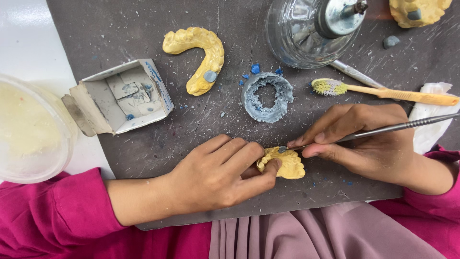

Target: The person holds a yellow dental impression model on a bench and uses a metal probe to pick and scrape small blue wax pieces off the teeth, occasionally repositioning the model and brushing it with a toothbrush.

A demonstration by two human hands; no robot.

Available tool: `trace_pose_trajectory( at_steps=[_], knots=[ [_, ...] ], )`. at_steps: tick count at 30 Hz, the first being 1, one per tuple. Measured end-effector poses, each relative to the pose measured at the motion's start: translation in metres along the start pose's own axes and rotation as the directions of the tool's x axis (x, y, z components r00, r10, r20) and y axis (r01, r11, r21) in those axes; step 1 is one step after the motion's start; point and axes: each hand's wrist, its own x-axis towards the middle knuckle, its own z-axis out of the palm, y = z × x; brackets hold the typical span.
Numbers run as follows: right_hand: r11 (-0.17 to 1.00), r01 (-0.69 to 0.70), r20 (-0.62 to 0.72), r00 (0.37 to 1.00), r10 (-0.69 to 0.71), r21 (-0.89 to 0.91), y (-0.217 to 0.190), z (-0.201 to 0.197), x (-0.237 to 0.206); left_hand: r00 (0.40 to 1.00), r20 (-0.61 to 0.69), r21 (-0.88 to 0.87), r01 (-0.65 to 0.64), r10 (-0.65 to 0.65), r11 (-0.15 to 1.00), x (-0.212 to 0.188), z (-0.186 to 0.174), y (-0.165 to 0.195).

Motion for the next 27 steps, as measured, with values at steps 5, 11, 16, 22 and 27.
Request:
trace_pose_trajectory(
  at_steps=[5, 11, 16, 22, 27],
  knots=[
    [0.996, 0.03, 0.013, 0.999, -0.029, -0.085, -0.003, 0.001, 0.002, 1.0, -0.006, 0.007, -0.003, 0.003, 1.0, 0.0, 0.0, 0.0],
    [0.997, 0.034, 0.012, 0.999, -0.034, -0.072, -0.002, 0.001, 0.0, 1.0, -0.006, 0.001, -0.003, 0.003, 1.0, 0.001, 0.0, 0.0],
    [1.0, 0.002, 0.006, 1.0, -0.002, -0.006, -0.002, 0.0, 0.001, 1.0, -0.008, -0.005, 0.002, -0.002, 1.0, 0.0, 0.0, 0.0],
    [0.954, 0.173, 0.102, 0.983, -0.152, -0.243, -0.011, 0.0, 0.002, 1.0, -0.009, -0.011, -0.009, 0.009, 1.0, -0.001, 0.001, -0.001],
    [0.878, 0.376, 0.249, 0.918, -0.309, -0.296, -0.016, -0.004, 0.013, 1.0, -0.018, -0.027, -0.013, 0.012, 1.0, -0.001, 0.002, 0.0]
  ],
)
